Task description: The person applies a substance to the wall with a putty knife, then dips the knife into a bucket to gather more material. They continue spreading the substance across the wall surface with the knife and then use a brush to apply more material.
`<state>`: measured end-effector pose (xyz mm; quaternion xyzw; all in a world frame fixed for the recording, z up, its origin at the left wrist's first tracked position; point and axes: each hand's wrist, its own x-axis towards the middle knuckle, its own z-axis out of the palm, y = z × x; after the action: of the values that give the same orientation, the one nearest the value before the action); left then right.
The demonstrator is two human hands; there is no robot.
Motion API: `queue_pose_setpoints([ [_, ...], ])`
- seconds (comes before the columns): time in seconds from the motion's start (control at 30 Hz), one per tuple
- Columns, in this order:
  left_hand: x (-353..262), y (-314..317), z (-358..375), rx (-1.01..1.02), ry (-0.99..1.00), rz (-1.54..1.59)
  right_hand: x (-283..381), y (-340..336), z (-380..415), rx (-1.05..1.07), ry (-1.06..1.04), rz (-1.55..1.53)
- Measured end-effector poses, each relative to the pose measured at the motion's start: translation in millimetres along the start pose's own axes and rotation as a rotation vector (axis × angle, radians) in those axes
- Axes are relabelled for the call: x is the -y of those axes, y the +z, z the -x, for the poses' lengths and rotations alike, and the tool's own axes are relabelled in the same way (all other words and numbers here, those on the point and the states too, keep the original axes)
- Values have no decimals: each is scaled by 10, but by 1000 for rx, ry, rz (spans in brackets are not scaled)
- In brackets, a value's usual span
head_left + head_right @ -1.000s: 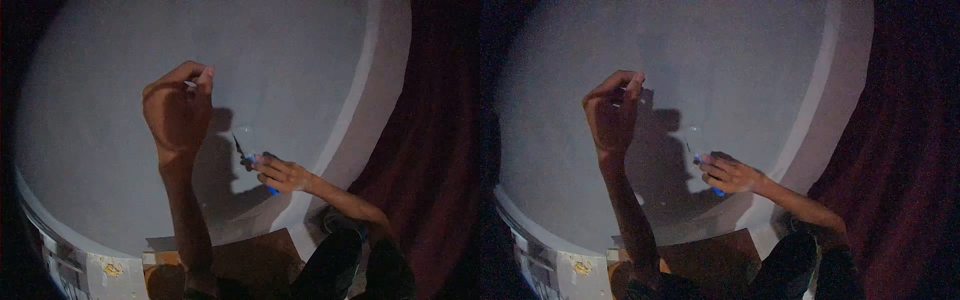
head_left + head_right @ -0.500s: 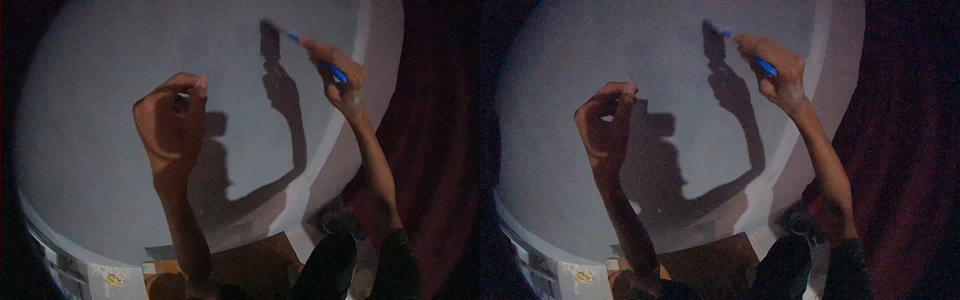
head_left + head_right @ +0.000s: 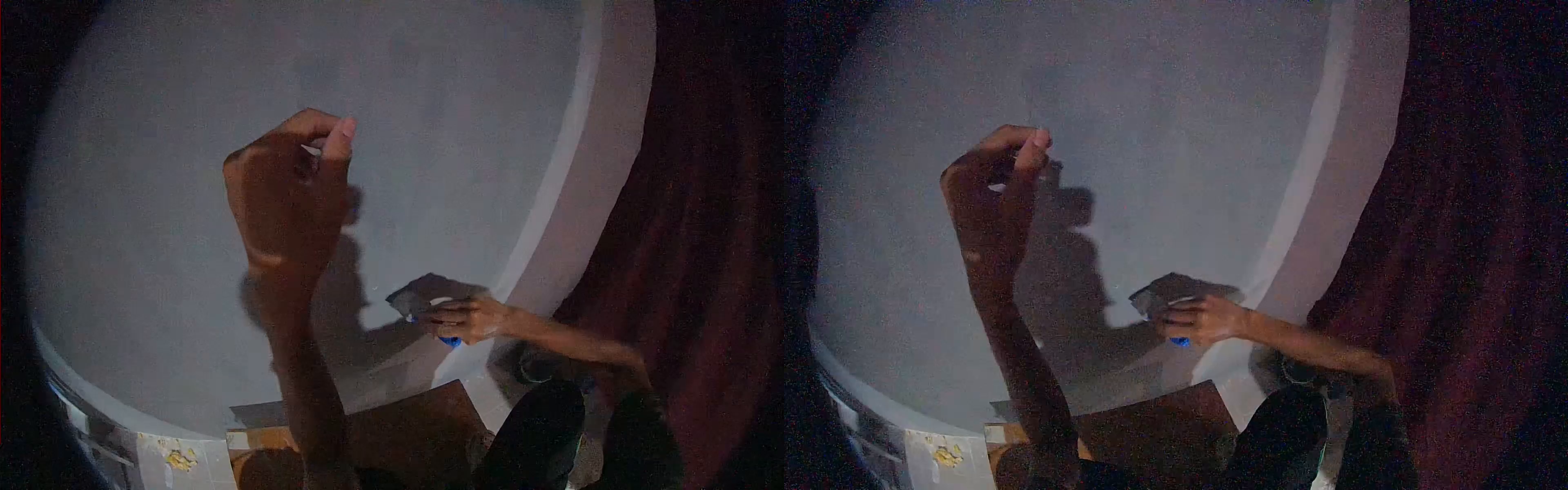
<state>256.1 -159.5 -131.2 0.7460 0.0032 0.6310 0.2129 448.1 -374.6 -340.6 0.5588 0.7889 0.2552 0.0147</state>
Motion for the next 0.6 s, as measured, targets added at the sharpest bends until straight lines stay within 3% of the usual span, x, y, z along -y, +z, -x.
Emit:
queue_pose_setpoints([
  [0.1, 8, -9, 2, 25, -26, 0, -543, -127, -27, -122, 80, -353],
  [0.2, -4, -3, -8, 10, -12, 18, -955, -1136, -399, -483, 35, -153],
  [0.37, 96, 39, 20, 2, -2, 109, -1268, -2178, -634, -797, 138, 487],
  [0.47, 218, 189, 22, -55, 87, 121, -1513, -2170, -639, -956, 140, 588],
  [0.6, 165, 185, 87, 24, -63, 248, -1293, -1364, -552, -812, 128, 434],
])
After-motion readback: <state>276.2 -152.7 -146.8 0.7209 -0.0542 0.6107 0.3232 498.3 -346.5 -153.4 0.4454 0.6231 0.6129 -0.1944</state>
